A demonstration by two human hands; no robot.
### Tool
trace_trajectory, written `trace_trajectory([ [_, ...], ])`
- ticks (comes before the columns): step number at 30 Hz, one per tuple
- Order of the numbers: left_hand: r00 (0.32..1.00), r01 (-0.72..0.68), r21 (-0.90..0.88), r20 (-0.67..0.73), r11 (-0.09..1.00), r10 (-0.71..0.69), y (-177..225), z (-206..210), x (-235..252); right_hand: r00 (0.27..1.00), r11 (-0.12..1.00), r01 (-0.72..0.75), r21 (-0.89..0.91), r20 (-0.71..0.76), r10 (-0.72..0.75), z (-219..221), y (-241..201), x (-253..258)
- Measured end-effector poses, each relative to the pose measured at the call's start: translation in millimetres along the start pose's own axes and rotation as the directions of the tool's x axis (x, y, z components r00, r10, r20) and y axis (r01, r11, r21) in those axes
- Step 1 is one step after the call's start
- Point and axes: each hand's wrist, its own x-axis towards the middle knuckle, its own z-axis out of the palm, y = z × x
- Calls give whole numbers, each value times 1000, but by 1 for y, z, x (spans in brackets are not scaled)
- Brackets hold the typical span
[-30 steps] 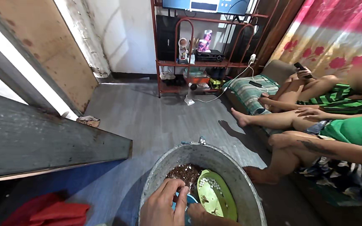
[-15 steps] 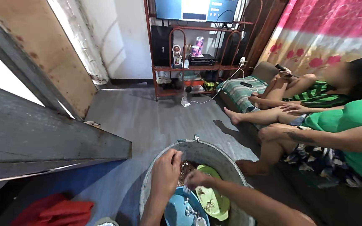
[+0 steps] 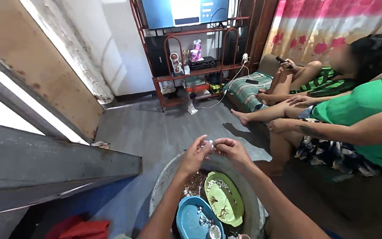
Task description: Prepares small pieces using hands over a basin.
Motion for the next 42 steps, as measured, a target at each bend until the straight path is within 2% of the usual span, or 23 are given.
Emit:
trace_trajectory([
  [2, 999, -3, 8, 47, 1000, 3, 3, 5, 15, 999, 1000, 22, 2, -37, -22, 0, 2, 0],
  [6, 999, -43, 17, -13, 999, 43, -12, 11, 22, 996, 999, 24, -46, -81, -27, -3, 8, 4],
  [11, 995, 2, -127, -103, 992, -15, -29, 7, 1, 996, 973, 40, -225, 86, -21, -5, 13, 1],
  [14, 993, 19, -93, -111, 996, -29, -23, 4, -6, 992, 950, 43, -310, 126, -4, -4, 12, 0],
  [19, 986, 19, -151, -160, 988, -43, -18, 6, -11, 989, 904, 85, -420, 147, -25, -1, 10, -2],
  [21, 985, 4, -197, -169, 980, -38, -12, 5, -10, 992, 921, 102, -377, 111, -64, 3, 8, -3],
  [24, 980, 3, -247, -193, 969, -52, -5, 2, -13, 998, 973, 44, -229, 45, -35, 4, 3, -5],
  [27, 963, -24, -179, -270, 984, -25, -8, -4, -16, 1000, 988, 21, -151, 24, -18, -1, 6, -6],
  [33, 957, -119, -58, -271, 991, 99, -6, -3, -19, 999, 985, 11, -173, 38, -5, 4, 4, -11],
  [38, 967, -156, -37, -211, 987, 145, -3, -1, -19, 999, 987, 10, -163, 51, -2, 4, 6, -12],
  [42, 967, -212, 98, -120, 972, 223, -3, -1, -20, 996, 979, 40, -198, 87, -23, 5, 7, -13],
])
